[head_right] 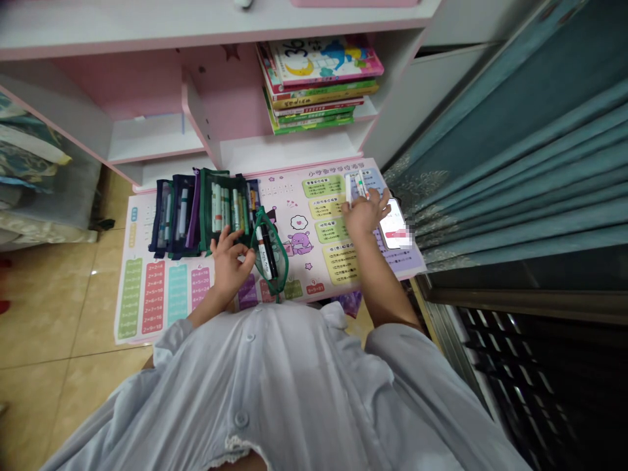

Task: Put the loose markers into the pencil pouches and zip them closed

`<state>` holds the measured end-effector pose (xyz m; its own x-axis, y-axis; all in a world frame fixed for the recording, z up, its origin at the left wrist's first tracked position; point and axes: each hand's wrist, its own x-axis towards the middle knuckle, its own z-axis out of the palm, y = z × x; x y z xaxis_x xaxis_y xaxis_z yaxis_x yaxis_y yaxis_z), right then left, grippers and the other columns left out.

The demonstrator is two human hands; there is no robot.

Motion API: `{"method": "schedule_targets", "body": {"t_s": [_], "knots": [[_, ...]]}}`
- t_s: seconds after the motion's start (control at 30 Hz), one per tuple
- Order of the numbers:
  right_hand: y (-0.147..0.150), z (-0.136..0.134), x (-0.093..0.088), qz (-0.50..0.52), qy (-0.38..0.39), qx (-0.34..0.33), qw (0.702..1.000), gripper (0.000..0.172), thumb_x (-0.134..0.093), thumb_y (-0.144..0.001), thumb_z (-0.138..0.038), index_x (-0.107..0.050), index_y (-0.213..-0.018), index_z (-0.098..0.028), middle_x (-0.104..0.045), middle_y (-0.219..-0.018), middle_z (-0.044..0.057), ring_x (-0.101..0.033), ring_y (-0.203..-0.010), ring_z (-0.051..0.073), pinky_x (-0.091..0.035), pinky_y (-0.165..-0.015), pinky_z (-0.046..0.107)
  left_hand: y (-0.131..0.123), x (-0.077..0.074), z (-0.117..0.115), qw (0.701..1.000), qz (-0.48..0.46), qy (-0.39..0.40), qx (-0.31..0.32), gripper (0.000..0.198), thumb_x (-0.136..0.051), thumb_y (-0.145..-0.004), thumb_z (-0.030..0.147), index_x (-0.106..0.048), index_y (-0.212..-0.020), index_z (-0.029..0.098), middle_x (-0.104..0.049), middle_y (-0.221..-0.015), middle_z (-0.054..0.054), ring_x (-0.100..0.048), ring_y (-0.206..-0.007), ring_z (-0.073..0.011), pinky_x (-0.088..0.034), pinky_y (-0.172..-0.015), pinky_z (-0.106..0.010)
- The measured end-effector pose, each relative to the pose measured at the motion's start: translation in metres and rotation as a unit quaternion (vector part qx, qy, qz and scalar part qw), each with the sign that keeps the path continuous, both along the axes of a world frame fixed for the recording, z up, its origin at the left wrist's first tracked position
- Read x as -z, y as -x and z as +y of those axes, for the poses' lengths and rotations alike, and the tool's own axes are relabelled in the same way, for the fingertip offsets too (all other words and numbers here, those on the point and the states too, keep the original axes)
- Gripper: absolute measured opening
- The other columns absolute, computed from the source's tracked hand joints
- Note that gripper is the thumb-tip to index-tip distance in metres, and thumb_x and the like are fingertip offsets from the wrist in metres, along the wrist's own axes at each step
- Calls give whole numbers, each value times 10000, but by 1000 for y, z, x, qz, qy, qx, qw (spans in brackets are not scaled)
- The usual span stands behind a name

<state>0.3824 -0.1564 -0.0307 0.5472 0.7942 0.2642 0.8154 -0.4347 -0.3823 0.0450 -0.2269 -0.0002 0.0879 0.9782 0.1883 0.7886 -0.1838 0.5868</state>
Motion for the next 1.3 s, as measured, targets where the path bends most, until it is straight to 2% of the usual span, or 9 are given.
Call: {"method": "schedule_targets", "body": {"t_s": [0.13,0.3,0.43,0.53,0.77,1.03,1.3], "knots": [[34,-20,-7,11,-63,-90,994,138,-662,-782,-262,-629,-677,-180,-562,-1429,150,-292,-1477,426,-253,-1162,692,0,2,1,1000,-2,-7,-1,209,-625,-816,231,-581,-613,214,-677,-1351,-93,-396,-1485,-374,-237,-1181,-703],[86,-57,-21,46,-115,-219,968,199,-698,-747,-264,-578,-598,-206,-615,-1345,109,-359,-1454,408,-291,-1176,657,1,5,1,1000,-4,-16,-6,194,-625,-815,229,-586,-625,211,-680,-1340,-92,-402,-1479,-380,-223,-1179,-714],[117,-86,-31,56,-122,-311,941,206,-710,-741,-242,-578,-585,-214,-620,-1337,89,-365,-1462,402,-319,-1179,617,2,5,1,1000,-3,-16,-7,196,-628,-815,231,-590,-624,209,-680,-1341,-98,-395,-1484,-380,-223,-1179,-710],[134,-100,-33,60,-110,-352,928,183,-703,-739,-223,-596,-590,-218,-619,-1345,94,-365,-1469,392,-327,-1188,583,1,4,0,1000,-4,-18,-10,191,-631,-812,229,-591,-626,211,-680,-1342,-99,-396,-1484,-374,-218,-1184,-703],[157,-101,-26,53,-54,-332,940,189,-733,-727,-236,-631,-569,-217,-643,-1326,101,-378,-1458,394,-366,-1153,562,2,5,0,1000,-6,-27,-12,189,-625,-815,232,-589,-630,212,-682,-1339,-100,-402,-1479,-374,-215,-1185,-704],[170,-98,-26,62,46,-333,940,161,-760,-758,-267,-708,-625,-195,-599,-1434,142,-318,-1489,433,-322,-1141,629,2,8,0,999,-6,-31,-13,186,-626,-809,232,-597,-626,214,-690,-1323,-99,-413,-1472,-377,-223,-1178,-715],[170,-99,-21,75,41,-343,935,222,-789,-780,-345,-709,-628,-204,-607,-1420,129,-337,-1476,425,-320,-1145,646,1,4,0,1000,-11,-23,-15,192,-617,-810,237,-594,-621,212,-691,-1324,-97,-413,-1471,-381,-215,-1182,-716]]}}
